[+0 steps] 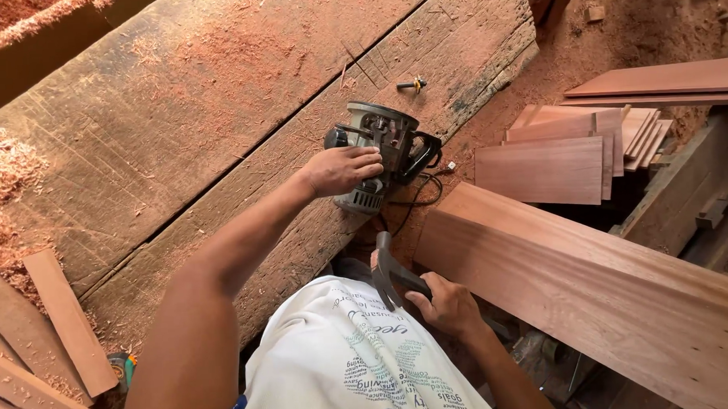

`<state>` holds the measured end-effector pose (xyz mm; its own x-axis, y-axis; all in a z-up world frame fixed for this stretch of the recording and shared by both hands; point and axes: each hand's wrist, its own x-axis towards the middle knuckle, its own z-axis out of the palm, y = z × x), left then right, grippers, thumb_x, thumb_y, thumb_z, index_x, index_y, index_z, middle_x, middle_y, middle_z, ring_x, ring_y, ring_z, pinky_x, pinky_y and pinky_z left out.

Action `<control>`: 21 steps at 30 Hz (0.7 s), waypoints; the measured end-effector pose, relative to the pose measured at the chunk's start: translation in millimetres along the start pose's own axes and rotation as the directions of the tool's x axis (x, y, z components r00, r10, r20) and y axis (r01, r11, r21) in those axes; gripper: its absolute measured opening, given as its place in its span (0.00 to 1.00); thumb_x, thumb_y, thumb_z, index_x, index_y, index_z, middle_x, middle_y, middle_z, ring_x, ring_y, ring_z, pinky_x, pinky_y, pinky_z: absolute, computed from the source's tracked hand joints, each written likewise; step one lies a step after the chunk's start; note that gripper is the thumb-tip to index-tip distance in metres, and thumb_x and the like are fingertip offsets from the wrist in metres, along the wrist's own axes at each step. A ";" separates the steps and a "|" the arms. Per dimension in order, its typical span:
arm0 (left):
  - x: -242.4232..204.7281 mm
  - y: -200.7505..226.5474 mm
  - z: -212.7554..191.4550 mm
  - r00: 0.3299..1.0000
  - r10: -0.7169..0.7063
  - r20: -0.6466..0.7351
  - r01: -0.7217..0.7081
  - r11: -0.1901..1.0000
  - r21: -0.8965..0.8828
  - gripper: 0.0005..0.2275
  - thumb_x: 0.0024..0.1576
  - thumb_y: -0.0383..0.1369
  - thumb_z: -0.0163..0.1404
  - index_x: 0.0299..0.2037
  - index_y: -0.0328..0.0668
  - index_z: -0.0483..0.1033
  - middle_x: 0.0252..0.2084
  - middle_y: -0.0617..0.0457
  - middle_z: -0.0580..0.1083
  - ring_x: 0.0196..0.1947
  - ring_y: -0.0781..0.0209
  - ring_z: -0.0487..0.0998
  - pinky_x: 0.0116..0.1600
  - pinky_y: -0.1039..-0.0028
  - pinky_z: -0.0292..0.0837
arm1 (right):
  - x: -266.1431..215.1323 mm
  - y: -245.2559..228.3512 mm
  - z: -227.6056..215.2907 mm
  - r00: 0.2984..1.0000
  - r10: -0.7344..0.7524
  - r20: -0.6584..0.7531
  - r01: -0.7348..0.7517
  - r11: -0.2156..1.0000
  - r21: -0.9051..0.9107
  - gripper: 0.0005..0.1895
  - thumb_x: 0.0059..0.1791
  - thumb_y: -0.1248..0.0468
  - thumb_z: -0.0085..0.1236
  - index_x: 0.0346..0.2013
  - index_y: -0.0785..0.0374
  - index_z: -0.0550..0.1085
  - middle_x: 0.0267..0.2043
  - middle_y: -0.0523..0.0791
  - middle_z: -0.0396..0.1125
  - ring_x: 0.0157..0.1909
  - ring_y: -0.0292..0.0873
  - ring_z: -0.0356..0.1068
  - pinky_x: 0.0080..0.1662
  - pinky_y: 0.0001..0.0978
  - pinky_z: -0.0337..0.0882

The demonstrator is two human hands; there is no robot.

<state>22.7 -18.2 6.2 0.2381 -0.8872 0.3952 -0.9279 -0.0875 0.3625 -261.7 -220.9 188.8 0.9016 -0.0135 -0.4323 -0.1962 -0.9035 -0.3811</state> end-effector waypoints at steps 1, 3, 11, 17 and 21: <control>0.5 1.0 1.7 1.000 0.004 0.000 -0.004 1.000 0.000 0.25 0.51 0.31 0.52 0.62 0.41 0.68 0.67 0.48 0.69 0.71 0.53 0.64 0.73 0.66 0.58 | -1.9 -0.9 0.1 1.000 0.003 -0.003 -0.003 1.000 0.001 0.21 0.48 0.49 0.62 0.41 0.63 0.72 0.34 0.55 0.74 0.37 0.62 0.74 0.36 0.52 0.74; 0.6 0.6 3.6 1.000 -0.015 0.028 0.013 0.996 0.089 0.23 0.55 0.30 0.50 0.63 0.43 0.68 0.67 0.51 0.69 0.72 0.55 0.64 0.74 0.66 0.57 | -2.5 -2.7 -0.1 0.998 -0.040 -0.040 0.041 0.999 0.031 0.20 0.48 0.50 0.61 0.42 0.64 0.73 0.34 0.55 0.74 0.38 0.63 0.74 0.36 0.51 0.75; -34.2 76.0 -17.9 0.988 0.018 -0.157 -0.024 0.999 -0.032 0.17 0.58 0.30 0.51 0.58 0.37 0.71 0.64 0.44 0.71 0.68 0.49 0.67 0.73 0.59 0.61 | -19.0 21.7 19.4 0.998 0.054 -0.043 -0.051 0.996 0.074 0.20 0.48 0.50 0.60 0.42 0.63 0.73 0.35 0.56 0.73 0.40 0.64 0.73 0.38 0.52 0.74; -95.5 141.8 -57.5 0.857 -0.245 -0.454 0.198 0.969 -0.148 0.07 0.62 0.30 0.50 0.47 0.39 0.72 0.54 0.44 0.76 0.61 0.49 0.75 0.71 0.54 0.66 | -27.9 68.3 46.2 0.979 0.203 -0.026 -0.188 0.942 0.278 0.17 0.51 0.51 0.57 0.42 0.62 0.74 0.32 0.55 0.74 0.38 0.59 0.76 0.38 0.48 0.74; -150.7 145.6 -37.0 0.761 -0.491 -0.424 0.560 0.827 0.047 0.08 0.64 0.33 0.51 0.51 0.47 0.76 0.43 0.50 0.77 0.46 0.55 0.77 0.60 0.58 0.72 | -8.8 125.6 68.7 0.927 0.372 0.049 -0.330 0.743 0.582 0.23 0.59 0.51 0.55 0.34 0.71 0.71 0.23 0.47 0.65 0.25 0.42 0.65 0.30 0.37 0.67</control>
<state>-137.7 119.5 30.7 0.7585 -0.4400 0.4806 -0.6476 -0.5909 0.4811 -320.8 -304.9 88.6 0.7436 -0.3278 -0.5828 -0.6673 -0.4180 -0.6164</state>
